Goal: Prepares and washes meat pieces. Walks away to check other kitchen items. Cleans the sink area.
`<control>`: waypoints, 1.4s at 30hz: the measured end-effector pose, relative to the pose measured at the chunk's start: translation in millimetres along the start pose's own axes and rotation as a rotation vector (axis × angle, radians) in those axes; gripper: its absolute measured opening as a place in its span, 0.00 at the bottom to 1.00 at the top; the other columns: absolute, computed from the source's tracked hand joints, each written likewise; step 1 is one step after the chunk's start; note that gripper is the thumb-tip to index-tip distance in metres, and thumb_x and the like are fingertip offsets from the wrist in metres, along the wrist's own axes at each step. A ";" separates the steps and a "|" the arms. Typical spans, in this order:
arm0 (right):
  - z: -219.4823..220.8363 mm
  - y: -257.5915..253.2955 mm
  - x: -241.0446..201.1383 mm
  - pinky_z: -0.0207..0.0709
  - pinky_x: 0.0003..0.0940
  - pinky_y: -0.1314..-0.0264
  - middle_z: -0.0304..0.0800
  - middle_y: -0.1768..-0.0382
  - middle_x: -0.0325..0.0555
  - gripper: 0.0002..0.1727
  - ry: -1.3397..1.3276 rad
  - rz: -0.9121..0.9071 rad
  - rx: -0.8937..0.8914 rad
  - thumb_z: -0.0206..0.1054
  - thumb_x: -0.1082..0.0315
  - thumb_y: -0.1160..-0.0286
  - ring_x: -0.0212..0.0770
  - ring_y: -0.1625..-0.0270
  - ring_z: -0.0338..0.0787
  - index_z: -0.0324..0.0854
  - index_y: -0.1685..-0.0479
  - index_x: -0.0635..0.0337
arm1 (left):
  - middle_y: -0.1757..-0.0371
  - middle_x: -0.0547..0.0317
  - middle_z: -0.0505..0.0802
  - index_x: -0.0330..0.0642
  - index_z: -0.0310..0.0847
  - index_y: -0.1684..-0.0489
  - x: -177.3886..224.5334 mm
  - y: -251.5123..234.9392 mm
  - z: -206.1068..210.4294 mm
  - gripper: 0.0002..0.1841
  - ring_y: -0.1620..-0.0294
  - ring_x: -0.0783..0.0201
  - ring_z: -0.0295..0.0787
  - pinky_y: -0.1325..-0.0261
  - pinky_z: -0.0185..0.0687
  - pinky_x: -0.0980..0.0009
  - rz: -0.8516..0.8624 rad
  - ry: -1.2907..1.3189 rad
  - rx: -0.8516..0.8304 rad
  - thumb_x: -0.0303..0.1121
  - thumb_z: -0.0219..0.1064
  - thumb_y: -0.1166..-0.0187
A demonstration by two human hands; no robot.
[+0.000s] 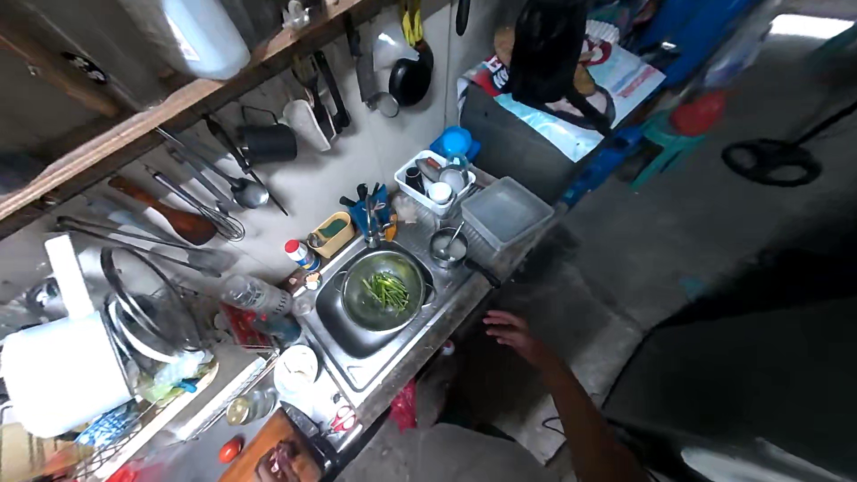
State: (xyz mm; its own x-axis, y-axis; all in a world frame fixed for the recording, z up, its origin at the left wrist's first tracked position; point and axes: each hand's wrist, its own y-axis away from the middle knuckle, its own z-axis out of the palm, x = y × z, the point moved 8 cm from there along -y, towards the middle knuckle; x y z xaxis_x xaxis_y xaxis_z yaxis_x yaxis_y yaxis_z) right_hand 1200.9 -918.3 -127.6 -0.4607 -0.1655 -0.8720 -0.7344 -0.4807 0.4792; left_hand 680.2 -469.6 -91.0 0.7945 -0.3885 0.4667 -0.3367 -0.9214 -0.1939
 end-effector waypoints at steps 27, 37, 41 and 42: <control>-310.2 -121.0 64.5 0.83 0.60 0.37 0.87 0.35 0.65 0.24 0.349 0.375 0.284 0.69 0.65 0.17 0.61 0.40 0.91 0.77 0.24 0.63 | 0.45 0.31 0.91 0.30 0.86 0.42 659.3 -357.1 253.0 0.17 0.38 0.33 0.87 0.32 0.78 0.33 0.559 -0.217 -0.613 0.34 0.73 0.22; -298.4 -182.7 -17.8 0.75 0.59 0.22 0.85 0.30 0.65 0.22 0.744 0.222 0.017 0.63 0.65 0.12 0.61 0.27 0.85 0.78 0.24 0.64 | 0.50 0.31 0.92 0.31 0.88 0.51 683.0 -376.0 228.3 0.11 0.42 0.32 0.89 0.37 0.80 0.31 0.489 -0.260 -0.523 0.31 0.68 0.20; -259.1 -196.7 -73.3 0.74 0.62 0.23 0.84 0.29 0.64 0.23 0.900 0.215 -0.144 0.57 0.59 0.08 0.61 0.27 0.84 0.76 0.22 0.62 | 0.50 0.34 0.93 0.32 0.87 0.48 708.9 -378.2 170.6 0.13 0.44 0.35 0.90 0.38 0.81 0.33 0.544 -0.230 -0.416 0.33 0.68 0.20; -248.0 -198.9 -87.0 0.74 0.62 0.23 0.85 0.30 0.64 0.23 0.931 0.207 -0.178 0.58 0.59 0.08 0.61 0.28 0.85 0.77 0.23 0.62 | 0.51 0.35 0.93 0.33 0.87 0.48 714.9 -377.9 154.5 0.13 0.45 0.36 0.91 0.38 0.82 0.34 0.553 -0.219 -0.385 0.34 0.68 0.20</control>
State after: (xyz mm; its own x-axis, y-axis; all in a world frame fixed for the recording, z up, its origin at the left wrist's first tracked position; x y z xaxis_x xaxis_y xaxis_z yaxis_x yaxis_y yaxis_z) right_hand 1510.7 -1021.8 -171.8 0.0630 -0.8403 -0.5385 -0.5619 -0.4758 0.6767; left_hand 1453.5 -399.6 182.6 0.5253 -0.8280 0.1959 -0.8427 -0.5382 -0.0151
